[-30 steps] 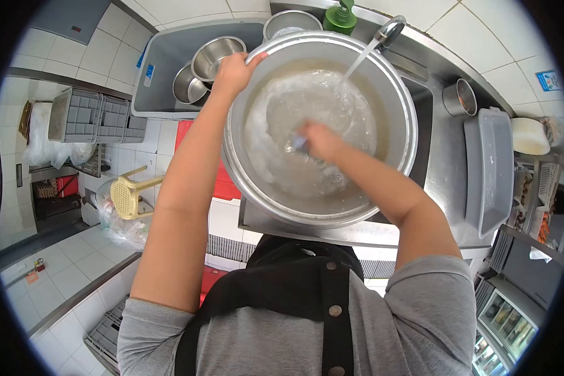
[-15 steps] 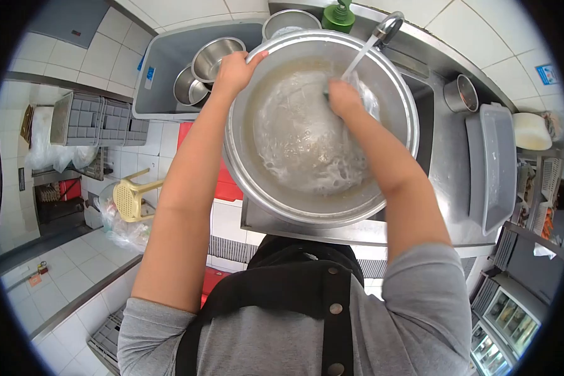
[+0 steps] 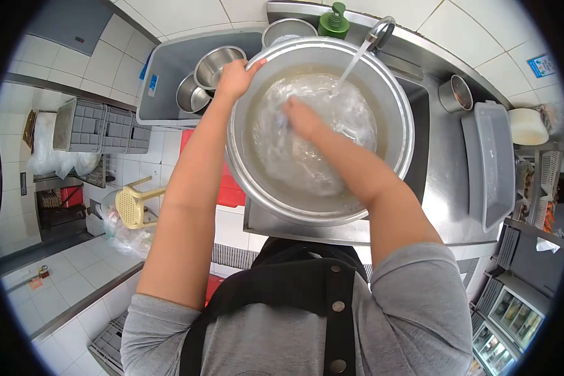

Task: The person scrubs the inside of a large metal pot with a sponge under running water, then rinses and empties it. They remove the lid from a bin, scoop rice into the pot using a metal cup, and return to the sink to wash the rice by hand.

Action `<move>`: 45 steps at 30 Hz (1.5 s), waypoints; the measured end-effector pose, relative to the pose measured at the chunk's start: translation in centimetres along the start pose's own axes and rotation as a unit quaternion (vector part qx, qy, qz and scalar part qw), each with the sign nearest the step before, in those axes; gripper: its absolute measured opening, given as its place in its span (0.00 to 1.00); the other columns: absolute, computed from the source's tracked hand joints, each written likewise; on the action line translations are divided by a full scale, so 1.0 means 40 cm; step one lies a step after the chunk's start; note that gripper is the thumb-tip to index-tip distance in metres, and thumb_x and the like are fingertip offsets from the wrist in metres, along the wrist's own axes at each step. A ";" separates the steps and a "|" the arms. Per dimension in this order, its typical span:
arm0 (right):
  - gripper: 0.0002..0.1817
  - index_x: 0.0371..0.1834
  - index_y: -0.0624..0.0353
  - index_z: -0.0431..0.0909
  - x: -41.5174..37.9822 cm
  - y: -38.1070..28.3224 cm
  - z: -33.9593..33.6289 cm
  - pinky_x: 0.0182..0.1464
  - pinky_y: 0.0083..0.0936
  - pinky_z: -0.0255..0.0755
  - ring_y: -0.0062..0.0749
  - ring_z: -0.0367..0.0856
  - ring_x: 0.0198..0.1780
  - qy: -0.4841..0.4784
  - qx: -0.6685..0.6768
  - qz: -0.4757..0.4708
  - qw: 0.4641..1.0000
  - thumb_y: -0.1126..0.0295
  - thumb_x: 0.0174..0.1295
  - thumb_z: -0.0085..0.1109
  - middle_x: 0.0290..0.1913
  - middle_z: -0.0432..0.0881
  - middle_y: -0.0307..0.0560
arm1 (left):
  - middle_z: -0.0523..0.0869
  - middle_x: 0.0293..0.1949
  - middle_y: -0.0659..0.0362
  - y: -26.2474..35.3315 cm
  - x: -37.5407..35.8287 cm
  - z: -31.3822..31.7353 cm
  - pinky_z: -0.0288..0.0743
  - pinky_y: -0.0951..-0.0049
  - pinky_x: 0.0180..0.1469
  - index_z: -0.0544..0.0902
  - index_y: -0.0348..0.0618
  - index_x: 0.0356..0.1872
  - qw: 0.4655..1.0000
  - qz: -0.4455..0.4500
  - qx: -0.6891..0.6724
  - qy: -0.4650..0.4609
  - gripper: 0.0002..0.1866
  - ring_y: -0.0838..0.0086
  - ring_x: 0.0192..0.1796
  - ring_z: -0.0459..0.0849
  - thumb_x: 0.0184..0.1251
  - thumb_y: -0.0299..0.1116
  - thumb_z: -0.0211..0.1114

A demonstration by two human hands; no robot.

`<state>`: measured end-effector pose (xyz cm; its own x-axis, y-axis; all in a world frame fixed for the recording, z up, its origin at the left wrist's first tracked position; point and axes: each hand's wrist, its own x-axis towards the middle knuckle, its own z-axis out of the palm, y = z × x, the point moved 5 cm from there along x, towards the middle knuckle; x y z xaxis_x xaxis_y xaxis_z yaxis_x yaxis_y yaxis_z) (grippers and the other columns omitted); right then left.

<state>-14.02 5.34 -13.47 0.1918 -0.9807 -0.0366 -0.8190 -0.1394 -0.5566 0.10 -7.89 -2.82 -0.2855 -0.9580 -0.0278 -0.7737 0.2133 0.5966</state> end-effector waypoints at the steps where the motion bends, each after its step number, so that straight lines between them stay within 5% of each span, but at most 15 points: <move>1: 0.17 0.48 0.59 0.70 0.035 0.010 -0.059 0.53 0.48 0.71 0.61 0.76 0.50 0.009 -0.057 0.029 0.998 0.83 0.54 0.50 0.50 0.70 0.62 | 0.84 0.34 0.36 -0.006 0.006 0.002 0.76 0.55 0.46 0.85 0.29 0.36 1.000 0.008 -0.019 -0.005 0.40 0.45 0.42 0.84 0.60 0.68 0.58; 6: 0.20 0.51 0.64 0.63 0.147 0.059 -0.129 0.55 0.48 0.67 0.66 0.70 0.53 0.377 0.120 0.187 0.899 0.85 0.52 0.49 0.50 0.66 0.68 | 0.84 0.34 0.36 0.011 -0.004 -0.007 0.75 0.55 0.46 0.85 0.29 0.35 1.000 -0.002 0.001 -0.021 0.40 0.45 0.42 0.84 0.59 0.68 0.58; 8: 0.23 0.51 0.66 0.63 0.186 -0.004 -0.050 0.56 0.51 0.65 0.68 0.68 0.53 0.343 0.126 0.075 0.928 0.86 0.49 0.49 0.51 0.66 0.68 | 0.84 0.35 0.36 0.010 -0.004 -0.005 0.75 0.55 0.47 0.85 0.29 0.35 1.000 -0.010 0.005 -0.025 0.40 0.45 0.43 0.84 0.59 0.68 0.58; 12: 0.20 0.43 0.66 0.68 0.023 -0.242 0.070 0.49 0.49 0.64 0.61 0.69 0.47 0.120 0.216 -0.143 0.958 0.84 0.41 0.51 0.43 0.70 0.63 | 0.85 0.39 0.38 0.027 -0.015 -0.010 0.76 0.53 0.49 0.84 0.32 0.38 0.998 -0.024 0.059 -0.005 0.38 0.45 0.46 0.83 0.62 0.67 0.56; 14: 0.12 0.32 0.65 0.69 -0.137 -0.301 0.029 0.46 0.43 0.66 0.55 0.72 0.43 -0.150 0.218 -0.211 0.941 0.82 0.40 0.54 0.38 0.73 0.59 | 0.85 0.41 0.40 0.037 -0.025 -0.017 0.76 0.52 0.50 0.84 0.34 0.39 0.996 -0.038 0.084 -0.009 0.36 0.46 0.48 0.82 0.62 0.66 0.56; 18: 0.08 0.26 0.63 0.73 -0.362 -0.128 -0.021 0.37 0.43 0.69 0.54 0.78 0.36 -0.505 0.015 -0.132 0.853 0.78 0.41 0.60 0.29 0.80 0.55 | 0.85 0.40 0.40 0.047 -0.039 -0.024 0.76 0.51 0.48 0.84 0.33 0.37 0.997 -0.045 0.066 -0.008 0.36 0.46 0.47 0.83 0.63 0.66 0.55; 22: 0.08 0.33 0.58 0.85 -0.342 0.135 -0.087 0.47 0.40 0.77 0.50 0.84 0.46 -0.410 -0.248 0.022 0.878 0.74 0.51 0.59 0.39 0.85 0.56 | 0.85 0.38 0.39 0.023 -0.018 -0.009 0.77 0.52 0.46 0.84 0.32 0.36 0.998 -0.004 0.057 0.009 0.37 0.45 0.45 0.83 0.64 0.65 0.55; 26: 0.12 0.44 0.63 0.79 -0.138 0.252 -0.219 0.49 0.38 0.78 0.50 0.83 0.48 -0.159 -0.342 0.069 0.923 0.77 0.57 0.52 0.44 0.82 0.57 | 0.84 0.35 0.37 0.025 -0.016 -0.011 0.77 0.51 0.45 0.84 0.30 0.35 0.999 0.017 0.046 0.001 0.37 0.44 0.43 0.83 0.64 0.65 0.55; 30: 0.12 0.45 0.60 0.76 0.062 0.193 -0.196 0.50 0.43 0.77 0.52 0.80 0.50 0.159 -0.198 0.098 0.962 0.78 0.57 0.51 0.50 0.75 0.58 | 0.84 0.34 0.37 0.026 -0.024 -0.011 0.77 0.51 0.44 0.84 0.30 0.34 0.999 0.009 0.052 0.004 0.37 0.43 0.43 0.83 0.64 0.65 0.55; 34: 0.13 0.44 0.59 0.77 0.164 -0.043 -0.020 0.52 0.44 0.74 0.52 0.78 0.48 0.208 -0.061 -0.038 0.976 0.78 0.54 0.51 0.47 0.73 0.56 | 0.84 0.36 0.38 0.025 -0.018 -0.005 0.77 0.50 0.46 0.84 0.31 0.35 0.996 0.011 0.087 0.022 0.36 0.44 0.44 0.83 0.65 0.64 0.55; 36: 0.14 0.43 0.60 0.77 0.110 -0.144 0.061 0.51 0.44 0.74 0.52 0.78 0.47 0.154 0.024 -0.144 0.977 0.79 0.51 0.53 0.43 0.75 0.58 | 0.85 0.38 0.38 0.029 -0.022 -0.009 0.76 0.50 0.47 0.84 0.32 0.37 0.995 -0.001 0.095 0.013 0.35 0.44 0.46 0.83 0.65 0.63 0.54; 38: 0.04 0.24 0.62 0.76 0.006 -0.178 0.146 0.46 0.45 0.72 0.58 0.76 0.44 0.081 0.075 -0.215 0.970 0.80 0.43 0.55 0.38 0.76 0.59 | 0.85 0.40 0.39 0.040 -0.028 -0.013 0.76 0.50 0.48 0.84 0.33 0.38 0.995 -0.014 0.095 0.007 0.34 0.45 0.47 0.83 0.66 0.63 0.54; 42: 0.12 0.28 0.61 0.70 -0.291 -0.163 0.105 0.39 0.40 0.69 0.47 0.75 0.36 -0.357 0.142 -0.162 0.909 0.79 0.36 0.56 0.31 0.76 0.52 | 0.85 0.43 0.42 0.049 -0.041 -0.025 0.76 0.51 0.50 0.84 0.36 0.40 0.994 -0.046 0.099 -0.017 0.34 0.47 0.49 0.82 0.66 0.63 0.54; 44: 0.18 0.43 0.57 0.81 -0.405 -0.103 -0.042 0.50 0.40 0.73 0.49 0.81 0.46 -0.461 0.050 -0.063 0.884 0.77 0.45 0.58 0.40 0.84 0.52 | 0.85 0.43 0.42 0.059 -0.041 -0.031 0.76 0.52 0.50 0.84 0.36 0.40 0.994 -0.046 0.098 -0.015 0.33 0.48 0.49 0.82 0.66 0.63 0.54; 45: 0.19 0.45 0.55 0.82 -0.448 -0.047 -0.109 0.51 0.39 0.73 0.49 0.81 0.45 -0.401 0.058 -0.020 0.914 0.75 0.47 0.56 0.40 0.84 0.52 | 0.85 0.42 0.41 0.061 -0.045 -0.032 0.76 0.52 0.50 0.84 0.35 0.40 0.994 -0.049 0.091 -0.020 0.34 0.47 0.49 0.82 0.66 0.63 0.54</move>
<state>-18.30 22.58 -8.14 0.5922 -0.5540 -0.5851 -0.7493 -0.1115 -0.6528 -0.56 -5.89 -0.29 -0.2232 -0.9683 -0.1123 -0.8874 0.1542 0.4344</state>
